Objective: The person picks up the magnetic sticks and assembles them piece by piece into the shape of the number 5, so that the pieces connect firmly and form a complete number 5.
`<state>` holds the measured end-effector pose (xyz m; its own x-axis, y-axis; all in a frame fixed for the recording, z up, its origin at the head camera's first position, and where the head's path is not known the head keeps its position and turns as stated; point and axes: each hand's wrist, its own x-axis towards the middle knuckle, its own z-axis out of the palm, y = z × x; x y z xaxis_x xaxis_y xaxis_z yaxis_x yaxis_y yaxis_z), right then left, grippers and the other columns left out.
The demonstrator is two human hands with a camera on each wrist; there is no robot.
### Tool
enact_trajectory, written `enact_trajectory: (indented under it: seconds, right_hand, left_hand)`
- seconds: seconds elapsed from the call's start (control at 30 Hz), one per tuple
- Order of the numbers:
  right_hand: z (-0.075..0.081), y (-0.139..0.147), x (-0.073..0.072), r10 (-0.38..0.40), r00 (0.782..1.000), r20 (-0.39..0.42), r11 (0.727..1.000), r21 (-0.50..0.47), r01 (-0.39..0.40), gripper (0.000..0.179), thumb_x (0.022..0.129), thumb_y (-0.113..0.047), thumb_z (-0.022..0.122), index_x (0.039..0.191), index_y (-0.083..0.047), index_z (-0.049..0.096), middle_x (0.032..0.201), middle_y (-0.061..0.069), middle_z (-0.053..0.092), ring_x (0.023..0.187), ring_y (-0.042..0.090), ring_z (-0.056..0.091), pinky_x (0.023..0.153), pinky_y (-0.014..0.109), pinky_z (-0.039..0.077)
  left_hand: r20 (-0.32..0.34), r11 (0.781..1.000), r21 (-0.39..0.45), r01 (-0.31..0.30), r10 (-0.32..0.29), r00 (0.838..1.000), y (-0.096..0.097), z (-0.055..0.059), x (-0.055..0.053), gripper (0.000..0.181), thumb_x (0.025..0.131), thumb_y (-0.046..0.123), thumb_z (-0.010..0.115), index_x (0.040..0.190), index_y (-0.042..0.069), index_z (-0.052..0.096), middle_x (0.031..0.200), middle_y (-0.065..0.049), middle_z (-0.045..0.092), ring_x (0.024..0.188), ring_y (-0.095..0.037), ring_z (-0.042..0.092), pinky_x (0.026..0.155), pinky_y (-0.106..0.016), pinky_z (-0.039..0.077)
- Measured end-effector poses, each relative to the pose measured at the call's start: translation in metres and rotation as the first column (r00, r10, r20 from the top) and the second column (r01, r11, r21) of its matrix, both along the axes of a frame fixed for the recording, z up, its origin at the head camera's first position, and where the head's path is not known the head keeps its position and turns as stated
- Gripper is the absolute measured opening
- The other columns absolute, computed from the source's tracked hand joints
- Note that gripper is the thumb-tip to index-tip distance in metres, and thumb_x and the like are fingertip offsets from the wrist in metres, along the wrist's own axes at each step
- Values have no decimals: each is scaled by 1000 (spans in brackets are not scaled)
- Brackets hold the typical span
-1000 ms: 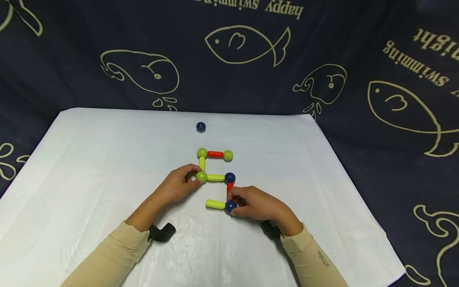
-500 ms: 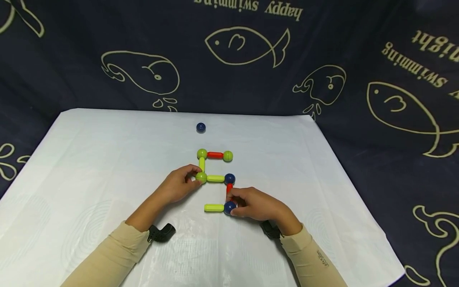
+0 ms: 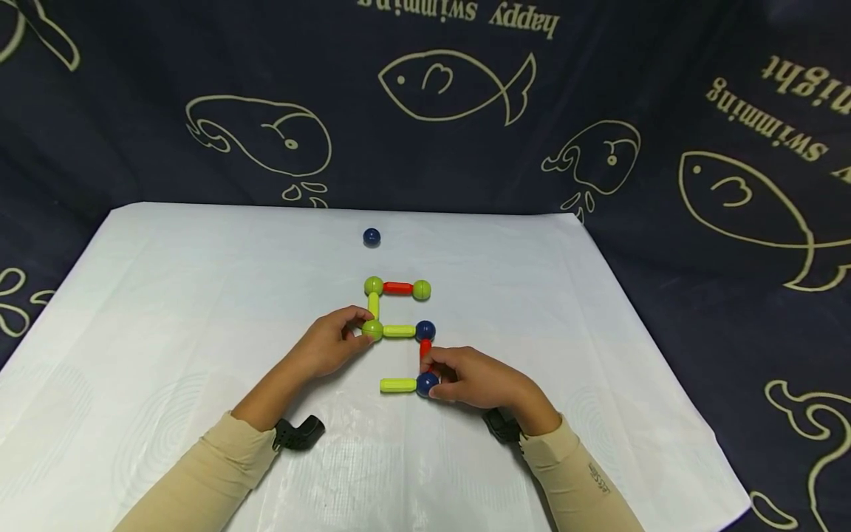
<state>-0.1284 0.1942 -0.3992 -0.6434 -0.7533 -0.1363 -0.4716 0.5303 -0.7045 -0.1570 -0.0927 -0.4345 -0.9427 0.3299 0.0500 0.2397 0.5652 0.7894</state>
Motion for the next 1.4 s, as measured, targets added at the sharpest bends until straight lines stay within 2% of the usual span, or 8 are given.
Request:
enact_trajectory:
  seconds: [0.23,0.37,0.57,0.67,0.77,1.13,1.27,1.4]
  right_hand:
    - [-2,2,-1,4,1000,5,1000,-17,-4,16,95,-14,69,108,-18,60,80,-6,52,72,8,49,65,24,41]
    - [-3,2,-1,3,1000,7,1000,-8,-3,16,95,-15,69,108,-19,60,81,-6,53,73,8,49,65,24,41]
    - [-3,2,0,-13,1000,15,1000,10,13,17,95,-16,69,107,-22,59,80,-5,53,72,8,50,65,24,41]
    - [-3,2,-1,-12,1000,16,1000,10,12,16,95,-17,68,108,-22,59,79,-6,52,72,8,49,65,24,40]
    - [-3,1,0,-15,1000,24,1000,20,15,16,96,-18,68,108,-23,59,79,-6,51,72,7,49,65,24,40]
    - [-2,3,-1,-19,999,27,999,28,18,16,96,-18,68,108,-23,59,80,-4,53,72,7,49,65,24,40]
    - [-3,4,-1,-11,1000,23,1000,19,11,17,96,-18,68,109,-22,58,82,-5,54,73,7,49,66,24,41]
    - [-4,4,-1,-1,1000,21,1000,4,1,17,96,-18,68,110,-20,59,82,-7,54,74,7,50,66,24,42]
  left_hand:
    - [1,1000,10,-3,3,1000,1,1,-1,29,93,15,69,121,7,64,98,-3,64,79,-16,53,70,-33,45]
    - [35,1000,8,8,-8,999,0,4,-1,30,93,17,70,121,7,64,97,-3,64,82,-17,54,71,-35,45]
    - [103,999,5,39,-39,994,-11,14,-12,36,97,26,65,127,7,61,113,-8,65,94,-22,59,80,-38,48]
    - [126,1000,19,6,-9,992,-20,23,-26,38,99,25,62,131,5,59,119,-13,63,95,-25,62,76,-37,50]
    - [132,1000,18,-25,23,991,-25,31,-48,40,99,25,61,132,3,57,122,-16,61,98,-27,63,74,-37,51]
    - [1,993,-110,-46,46,999,-13,45,-132,38,97,21,63,130,3,58,127,-19,58,111,-35,58,92,-48,46]
    - [-17,992,-105,-64,63,998,-8,46,-153,38,95,20,65,129,3,59,129,-19,56,111,-35,57,91,-48,46]
    - [-26,991,-118,-61,58,998,-3,42,-168,43,94,18,67,133,2,57,133,-22,51,114,-36,56,93,-48,45]
